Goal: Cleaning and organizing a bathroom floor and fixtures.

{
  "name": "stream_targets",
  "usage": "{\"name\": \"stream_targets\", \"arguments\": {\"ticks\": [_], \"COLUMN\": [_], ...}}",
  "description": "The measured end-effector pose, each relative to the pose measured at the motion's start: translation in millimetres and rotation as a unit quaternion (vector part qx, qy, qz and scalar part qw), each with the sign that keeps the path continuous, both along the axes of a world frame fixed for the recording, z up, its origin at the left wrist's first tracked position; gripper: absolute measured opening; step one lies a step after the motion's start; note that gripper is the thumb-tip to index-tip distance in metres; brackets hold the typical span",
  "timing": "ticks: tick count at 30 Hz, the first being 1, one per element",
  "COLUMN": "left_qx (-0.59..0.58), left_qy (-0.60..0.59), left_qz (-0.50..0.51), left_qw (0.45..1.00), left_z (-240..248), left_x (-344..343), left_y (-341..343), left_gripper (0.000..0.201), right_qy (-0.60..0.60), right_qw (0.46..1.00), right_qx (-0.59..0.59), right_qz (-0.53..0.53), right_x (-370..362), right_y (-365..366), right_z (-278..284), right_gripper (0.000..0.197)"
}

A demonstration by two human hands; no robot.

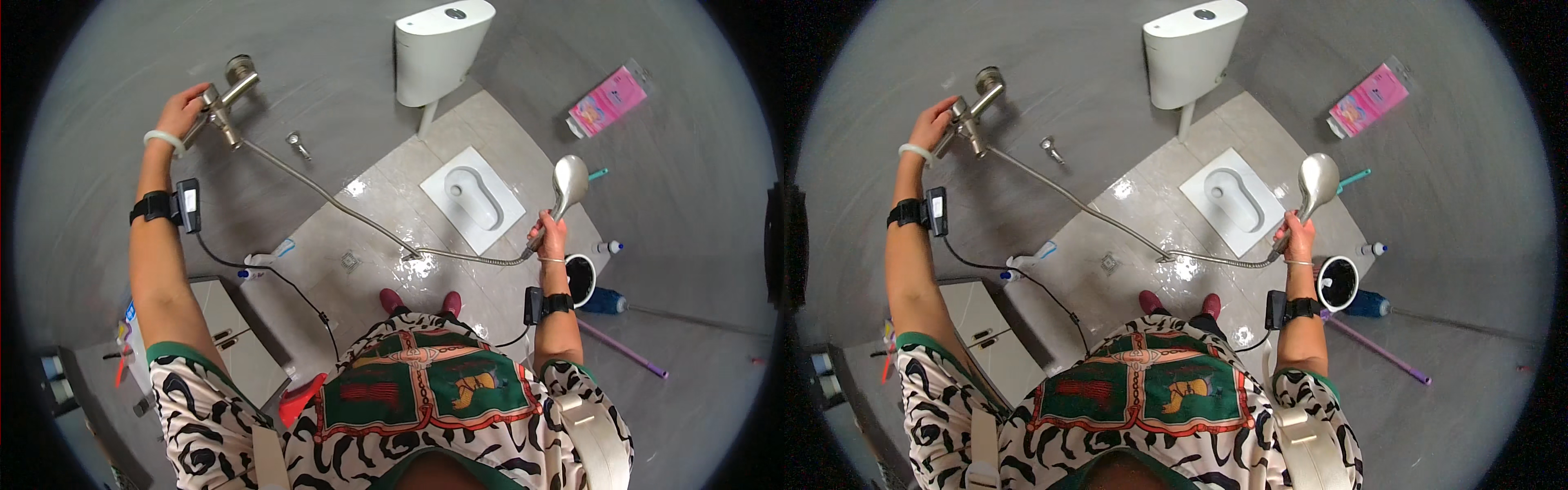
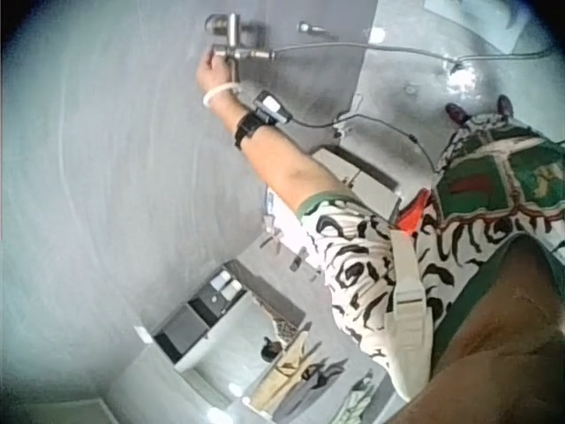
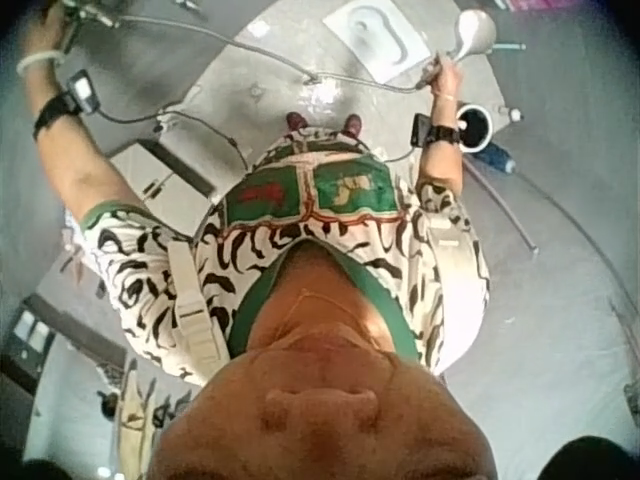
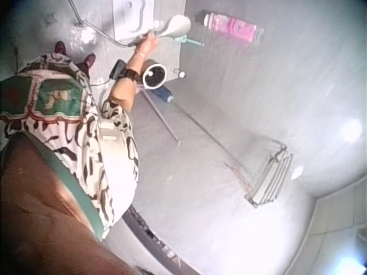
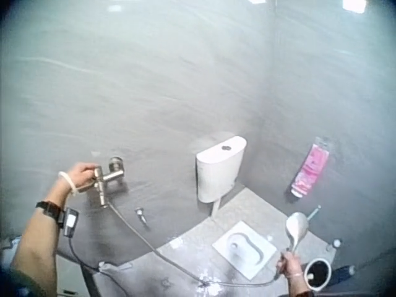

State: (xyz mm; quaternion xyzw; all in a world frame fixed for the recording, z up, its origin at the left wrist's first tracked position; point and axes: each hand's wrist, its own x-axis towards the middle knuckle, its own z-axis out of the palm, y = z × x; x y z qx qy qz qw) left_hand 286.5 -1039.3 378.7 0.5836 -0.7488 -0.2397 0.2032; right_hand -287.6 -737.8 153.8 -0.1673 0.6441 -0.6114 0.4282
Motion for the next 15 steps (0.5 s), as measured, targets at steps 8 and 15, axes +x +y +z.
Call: {"name": "stream_targets", "arguments": {"ticks": [8, 15], "left_qx": [-0.019, -0.041], "left_qy": [-0.120, -0.205], "left_qz": [-0.007, 0.073], "left_qw": [0.993, 0.975], "left_z": [7.5, 6.6], "left_x": [1.3, -4.2], "left_y": [-7.3, 6.1], "left_gripper": [0.035, 0.051], "right_qy": [-0.025, -0.098], "right_qw": [0.999, 0.992], "right_qx": [-0.024, -0.016], "right_qz": [-0.037, -0.073], "right_x": [-5.1, -21.6], "right_y": [8.2, 25.2], "right_z": [10.4, -8.8], "right_gripper": [0.014, 0.014]}}
